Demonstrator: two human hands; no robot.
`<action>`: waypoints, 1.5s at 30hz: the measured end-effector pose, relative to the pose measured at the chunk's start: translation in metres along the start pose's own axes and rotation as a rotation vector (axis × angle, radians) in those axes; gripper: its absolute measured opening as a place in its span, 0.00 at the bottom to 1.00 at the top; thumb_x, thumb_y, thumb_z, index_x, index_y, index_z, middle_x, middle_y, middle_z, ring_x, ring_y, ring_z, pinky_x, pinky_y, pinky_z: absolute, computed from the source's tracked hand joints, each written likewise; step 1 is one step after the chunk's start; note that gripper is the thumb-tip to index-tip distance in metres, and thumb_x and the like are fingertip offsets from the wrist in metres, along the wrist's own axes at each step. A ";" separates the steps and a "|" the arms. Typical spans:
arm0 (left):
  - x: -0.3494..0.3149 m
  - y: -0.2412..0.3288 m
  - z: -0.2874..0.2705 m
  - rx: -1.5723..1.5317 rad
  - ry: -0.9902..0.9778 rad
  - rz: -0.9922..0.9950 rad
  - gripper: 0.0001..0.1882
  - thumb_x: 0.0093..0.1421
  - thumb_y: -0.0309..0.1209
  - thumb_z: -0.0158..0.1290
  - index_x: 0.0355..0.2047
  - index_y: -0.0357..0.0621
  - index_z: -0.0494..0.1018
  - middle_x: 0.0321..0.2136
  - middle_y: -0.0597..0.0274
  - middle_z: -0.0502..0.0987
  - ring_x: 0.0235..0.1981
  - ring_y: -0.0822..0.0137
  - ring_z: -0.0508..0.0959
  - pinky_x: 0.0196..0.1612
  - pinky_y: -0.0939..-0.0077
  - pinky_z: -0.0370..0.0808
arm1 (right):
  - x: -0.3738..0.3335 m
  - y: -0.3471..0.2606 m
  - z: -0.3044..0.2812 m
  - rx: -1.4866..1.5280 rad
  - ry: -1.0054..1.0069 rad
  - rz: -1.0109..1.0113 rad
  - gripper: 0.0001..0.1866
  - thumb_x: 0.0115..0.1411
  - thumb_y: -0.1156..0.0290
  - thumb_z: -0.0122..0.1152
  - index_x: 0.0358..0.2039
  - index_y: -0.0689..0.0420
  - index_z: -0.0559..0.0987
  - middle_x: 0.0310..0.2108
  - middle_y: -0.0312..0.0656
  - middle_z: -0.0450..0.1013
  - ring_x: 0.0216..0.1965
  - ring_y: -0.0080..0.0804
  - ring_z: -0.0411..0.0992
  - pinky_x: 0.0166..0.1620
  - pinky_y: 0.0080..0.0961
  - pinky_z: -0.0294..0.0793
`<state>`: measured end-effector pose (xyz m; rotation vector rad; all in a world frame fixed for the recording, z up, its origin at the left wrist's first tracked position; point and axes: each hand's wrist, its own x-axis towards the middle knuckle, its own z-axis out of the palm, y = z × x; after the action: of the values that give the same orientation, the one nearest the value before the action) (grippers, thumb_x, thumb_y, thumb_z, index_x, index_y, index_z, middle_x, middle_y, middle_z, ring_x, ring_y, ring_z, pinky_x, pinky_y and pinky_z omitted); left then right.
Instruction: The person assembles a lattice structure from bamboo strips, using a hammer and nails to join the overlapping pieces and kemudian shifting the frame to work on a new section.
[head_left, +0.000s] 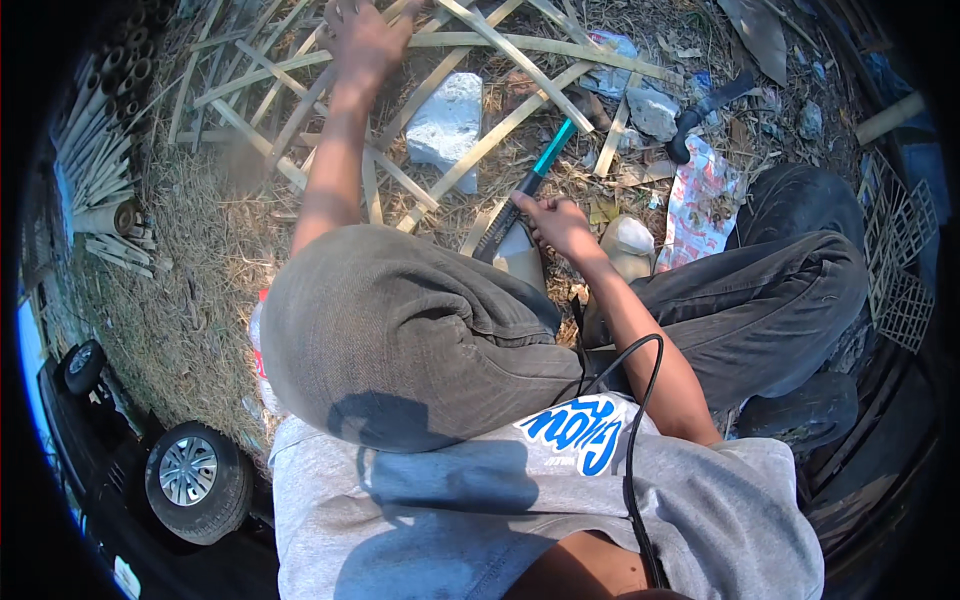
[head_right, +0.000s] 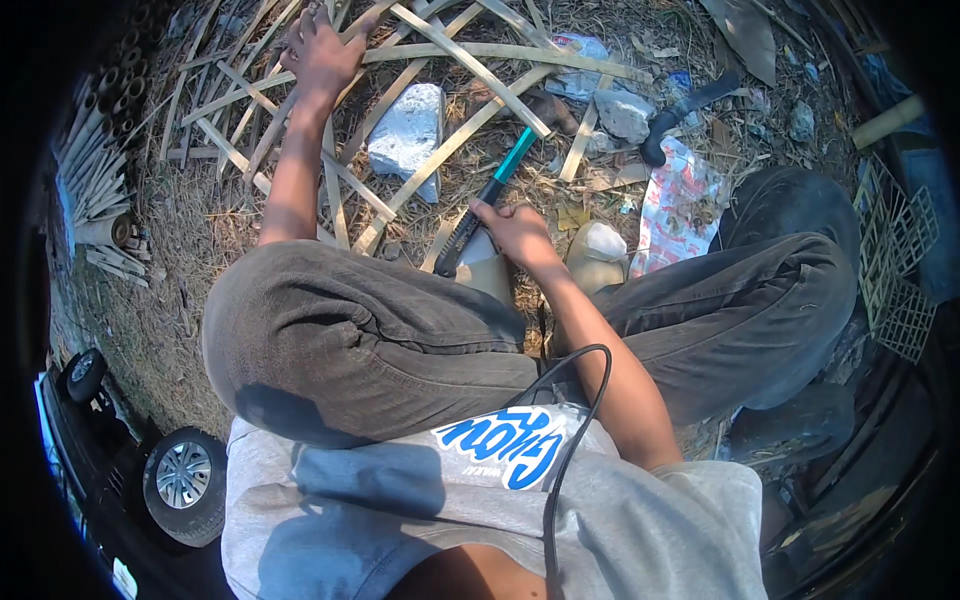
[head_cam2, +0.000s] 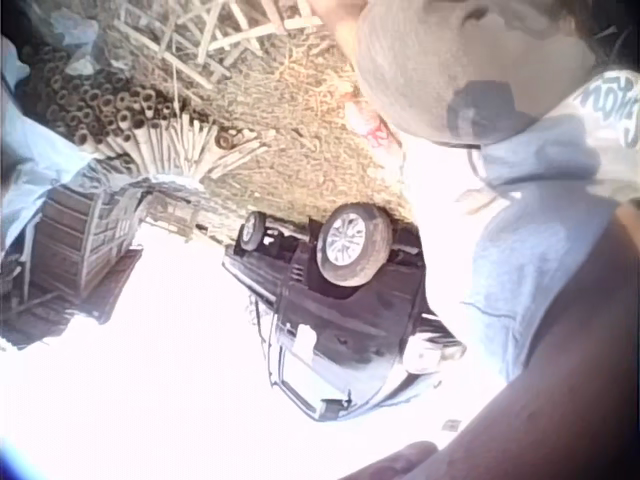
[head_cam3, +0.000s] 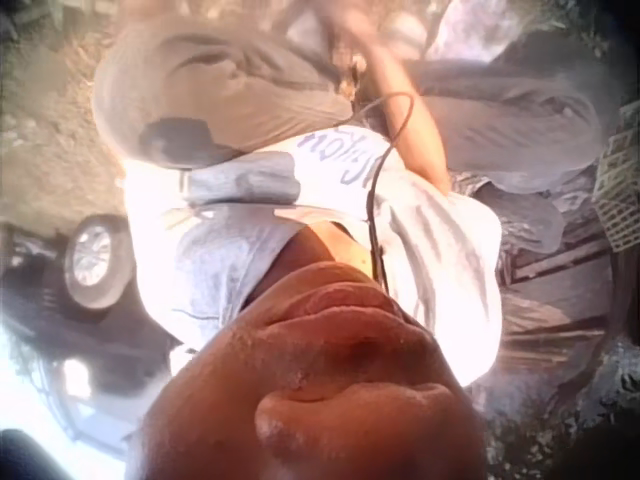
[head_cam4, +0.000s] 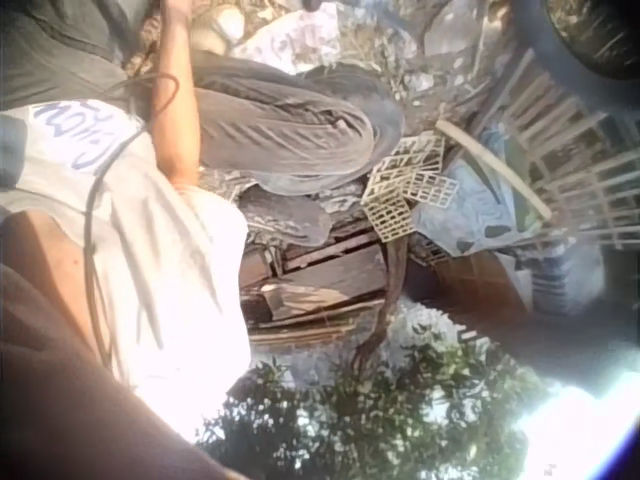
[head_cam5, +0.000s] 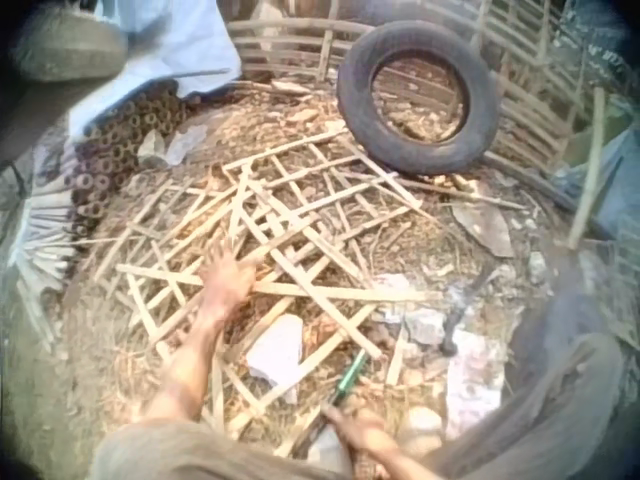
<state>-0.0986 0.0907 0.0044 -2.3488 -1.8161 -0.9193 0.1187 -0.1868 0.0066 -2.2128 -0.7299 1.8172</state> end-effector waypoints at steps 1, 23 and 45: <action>-0.015 0.040 -0.010 0.009 -0.177 -0.030 0.48 0.60 0.69 0.46 0.62 0.36 0.66 0.65 0.43 0.63 0.69 0.48 0.57 0.68 0.34 0.45 | 0.005 0.006 0.011 0.119 -0.007 -0.064 0.26 0.61 0.50 0.64 0.39 0.66 0.76 0.31 0.46 0.77 0.30 0.37 0.76 0.39 0.37 0.76; -0.122 0.157 0.030 -0.243 -0.325 -0.109 0.22 0.67 0.36 0.44 0.22 0.33 0.76 0.16 0.38 0.76 0.20 0.38 0.80 0.27 0.45 0.77 | -0.169 0.025 -0.069 2.161 -0.978 0.110 0.29 0.69 0.41 0.48 0.23 0.53 0.62 0.11 0.30 0.55 0.08 0.16 0.55 0.08 0.15 0.57; -0.104 0.172 0.032 -0.321 -0.534 -0.454 0.22 0.66 0.33 0.38 0.24 0.37 0.78 0.19 0.41 0.79 0.22 0.45 0.81 0.29 0.51 0.77 | -0.147 -0.037 -0.031 2.370 -0.898 0.011 0.22 0.70 0.54 0.53 0.24 0.54 0.64 0.11 0.28 0.55 0.09 0.14 0.55 0.11 0.14 0.57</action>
<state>0.0538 -0.0426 -0.0150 -2.6049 -2.6711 -0.6910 0.1201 -0.2204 0.1576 0.1530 1.0272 1.5142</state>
